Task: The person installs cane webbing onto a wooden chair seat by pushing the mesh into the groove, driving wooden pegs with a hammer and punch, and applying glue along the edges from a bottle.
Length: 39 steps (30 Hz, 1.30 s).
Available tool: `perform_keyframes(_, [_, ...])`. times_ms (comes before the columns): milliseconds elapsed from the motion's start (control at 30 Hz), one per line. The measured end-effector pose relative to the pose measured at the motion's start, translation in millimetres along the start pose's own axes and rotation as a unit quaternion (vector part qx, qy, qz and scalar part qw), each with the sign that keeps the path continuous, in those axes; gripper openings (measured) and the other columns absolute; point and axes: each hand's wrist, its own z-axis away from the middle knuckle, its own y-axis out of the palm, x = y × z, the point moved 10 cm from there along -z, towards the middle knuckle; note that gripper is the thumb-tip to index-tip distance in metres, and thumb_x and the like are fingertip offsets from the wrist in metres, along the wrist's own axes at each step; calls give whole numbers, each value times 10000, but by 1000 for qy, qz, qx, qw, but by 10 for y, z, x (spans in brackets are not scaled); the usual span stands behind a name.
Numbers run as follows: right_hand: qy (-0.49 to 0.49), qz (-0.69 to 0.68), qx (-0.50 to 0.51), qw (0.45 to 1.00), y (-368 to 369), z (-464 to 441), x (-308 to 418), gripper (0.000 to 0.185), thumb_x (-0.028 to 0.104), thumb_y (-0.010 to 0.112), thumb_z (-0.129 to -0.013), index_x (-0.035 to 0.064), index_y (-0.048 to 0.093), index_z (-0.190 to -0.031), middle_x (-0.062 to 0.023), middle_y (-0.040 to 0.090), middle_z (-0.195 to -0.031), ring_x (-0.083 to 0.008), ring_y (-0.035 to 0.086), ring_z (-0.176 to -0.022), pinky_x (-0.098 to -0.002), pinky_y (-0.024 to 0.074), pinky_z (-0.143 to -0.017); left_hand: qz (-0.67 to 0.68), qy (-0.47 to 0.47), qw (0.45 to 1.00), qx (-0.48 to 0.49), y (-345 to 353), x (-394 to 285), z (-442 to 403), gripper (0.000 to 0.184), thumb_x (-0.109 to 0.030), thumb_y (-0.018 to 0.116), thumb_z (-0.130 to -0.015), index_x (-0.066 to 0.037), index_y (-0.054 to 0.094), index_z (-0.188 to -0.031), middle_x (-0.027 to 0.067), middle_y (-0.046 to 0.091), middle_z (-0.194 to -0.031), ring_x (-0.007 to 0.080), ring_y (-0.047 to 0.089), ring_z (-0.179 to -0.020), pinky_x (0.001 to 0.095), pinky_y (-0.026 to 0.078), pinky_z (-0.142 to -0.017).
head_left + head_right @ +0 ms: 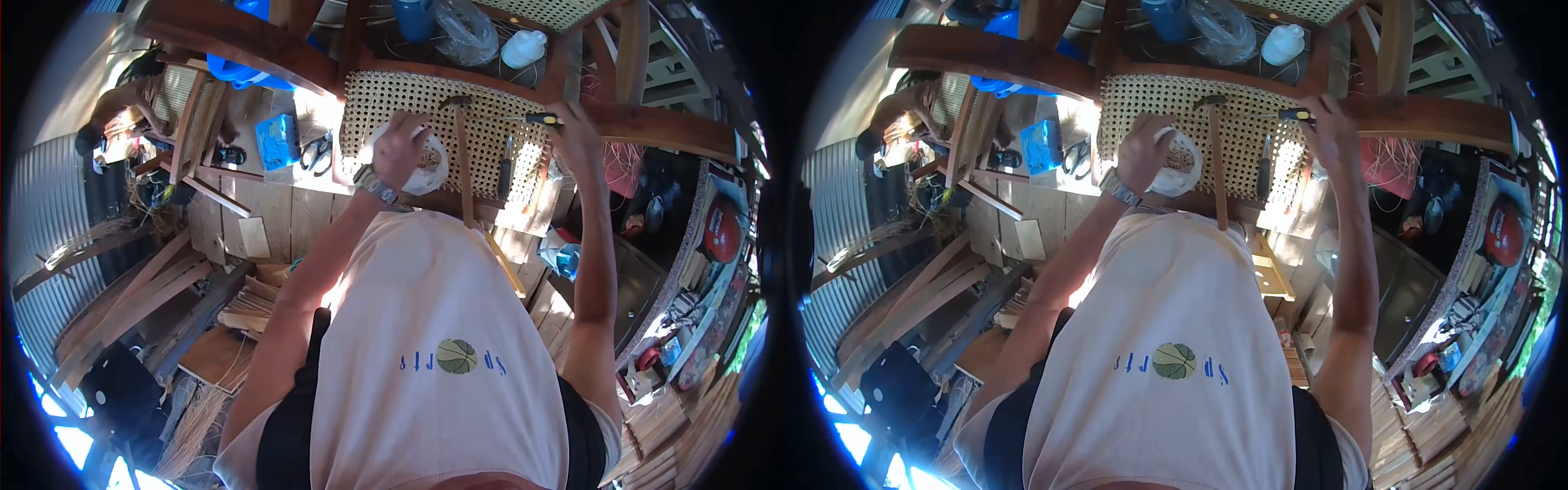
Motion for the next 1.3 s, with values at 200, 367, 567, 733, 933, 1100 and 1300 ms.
perform_keyframes(200, [-1,-23,-123,992,-868,188,708,309,72,757,-803,78,656,-1094,-104,638,-1009,-289,669,-877,-364,537,-761,46,79,995,30,372,-537,-310,407,-154,728,-847,-108,616,-1236,81,637,-1048,237,680,-755,332,572,-605])
perform_keyframes(367, [-9,-121,-104,987,-825,271,1382,375,75,803,-770,77,660,-1118,-99,665,-1033,-226,690,-881,-333,553,-747,63,135,988,48,184,-730,-354,355,-149,719,-846,-100,650,-1191,52,635,-1038,225,680,-789,342,571,-609])
perform_keyframes(567, [57,-378,-142,913,-228,210,1643,410,73,754,-848,29,598,-1224,-92,651,-1096,-140,631,-985,-287,541,-758,104,85,991,-4,-256,34,-533,271,47,583,-866,-83,712,-1067,78,721,-958,233,716,-826,308,576,-707])
perform_keyframes(733, [108,-115,-86,984,1433,638,955,281,192,645,-939,31,583,-1161,-147,635,-1017,-280,627,-900,-393,512,-744,1,79,993,-93,-581,722,-946,137,-110,693,-884,-115,745,-1011,44,744,-944,222,730,-825,314,570,-707])
perform_keyframes(933, [208,-198,-20,958,2093,812,699,178,138,600,-941,13,556,-1061,-169,642,-889,-370,620,-773,-427,493,-701,96,-81,991,-43,-464,1221,-1046,138,-163,685,-911,-122,763,-1016,17,757,-989,170,729,-814,282,553,-734])
perform_keyframes(1100, [225,-269,-121,929,1845,839,665,190,147,615,-948,15,555,-1070,-148,616,-809,-276,600,-710,-399,477,-655,100,-79,986,-104,-481,1308,-1061,130,-181,701,-907,-113,768,-995,40,762,-921,166,733,-794,272,568,-721])
perform_keyframes(1300, [248,-293,-74,921,1684,972,445,258,233,658,-958,10,576,-1058,-119,585,-723,-190,529,-607,-345,458,-581,68,-98,986,-115,-445,1250,-1057,144,-197,657,-936,-131,775,-984,-20,765,-936,134,723,-862,254,538,-761])
